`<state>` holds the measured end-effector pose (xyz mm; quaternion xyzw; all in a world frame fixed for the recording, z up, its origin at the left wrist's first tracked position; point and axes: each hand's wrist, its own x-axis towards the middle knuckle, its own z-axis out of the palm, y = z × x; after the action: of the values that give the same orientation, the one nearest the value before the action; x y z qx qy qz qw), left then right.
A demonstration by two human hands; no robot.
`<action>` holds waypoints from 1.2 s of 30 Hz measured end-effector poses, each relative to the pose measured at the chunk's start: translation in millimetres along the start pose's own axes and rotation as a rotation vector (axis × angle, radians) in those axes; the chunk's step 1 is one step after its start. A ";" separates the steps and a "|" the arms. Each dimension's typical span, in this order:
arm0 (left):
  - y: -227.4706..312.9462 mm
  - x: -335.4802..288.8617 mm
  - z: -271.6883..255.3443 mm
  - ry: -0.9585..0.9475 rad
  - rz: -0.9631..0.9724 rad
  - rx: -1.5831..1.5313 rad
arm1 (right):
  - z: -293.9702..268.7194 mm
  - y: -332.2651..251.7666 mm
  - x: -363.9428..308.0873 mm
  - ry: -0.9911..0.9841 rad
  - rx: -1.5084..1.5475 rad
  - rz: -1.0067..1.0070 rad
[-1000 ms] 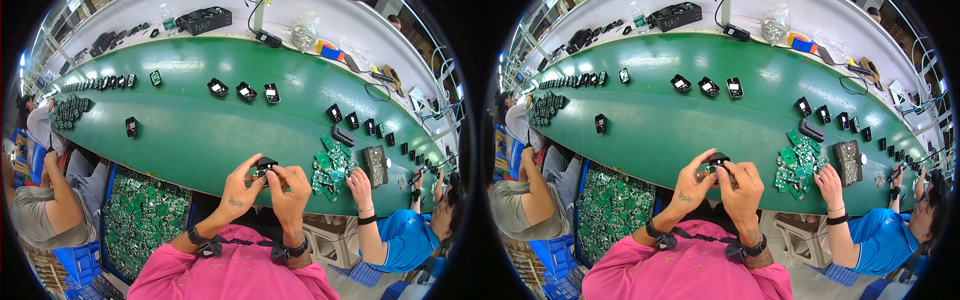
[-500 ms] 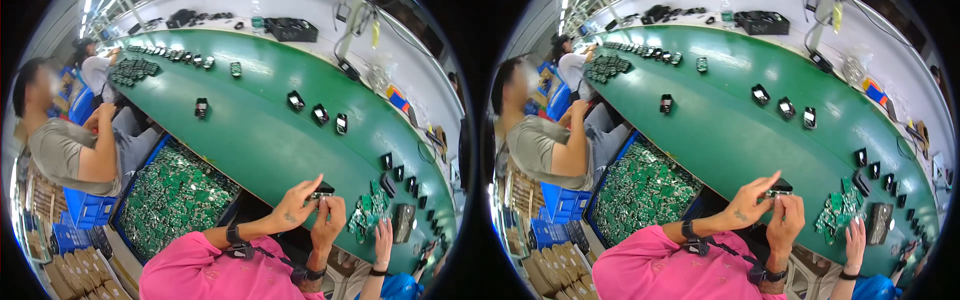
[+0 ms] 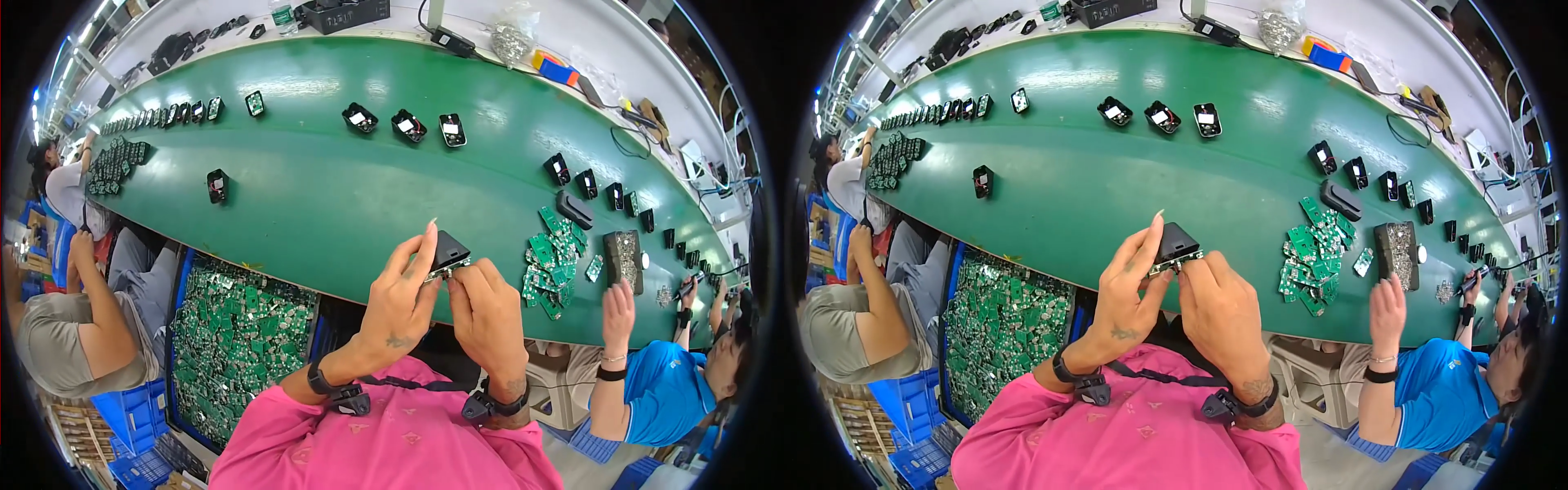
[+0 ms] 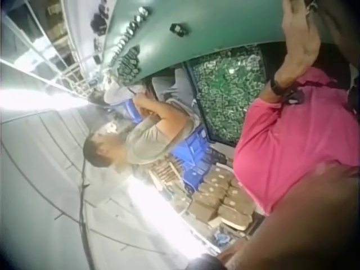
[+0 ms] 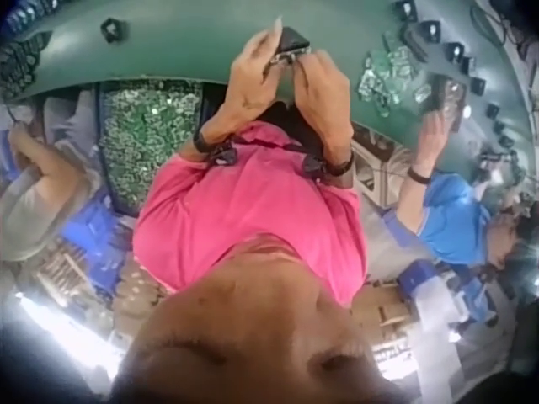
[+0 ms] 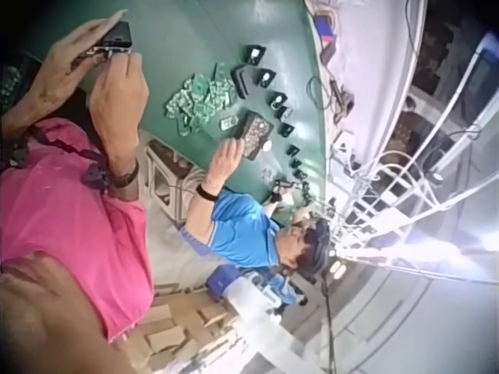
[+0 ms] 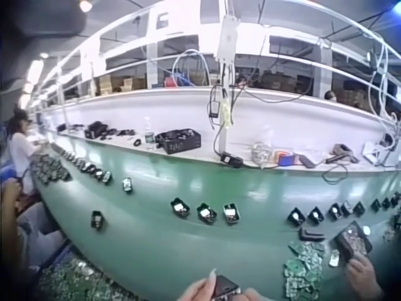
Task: The person assembles electronic devices by hand, picking up a black plastic housing and a green circuit board, fitting the board into the housing, and pressing them together. The person then places the assembled unit onto the green workbench and repeats the process.
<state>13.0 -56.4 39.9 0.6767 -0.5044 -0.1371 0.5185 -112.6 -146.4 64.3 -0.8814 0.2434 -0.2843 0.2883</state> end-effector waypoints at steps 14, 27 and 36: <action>5.3 2.8 -0.5 -0.070 0.004 0.115 | 5.7 0.4 -3.9 -0.028 -0.070 0.029; 5.6 3.8 -0.8 -0.127 0.008 0.219 | -0.5 -0.2 -2.4 -0.100 -0.183 0.017; 5.6 2.1 -5.2 -0.149 0.033 0.214 | -1.6 6.0 -0.6 -0.094 -0.008 0.034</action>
<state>14.6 -54.9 47.5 0.7077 -0.5642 -0.1239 0.4067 -115.7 -151.0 61.3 -0.8906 0.2457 -0.2368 0.3006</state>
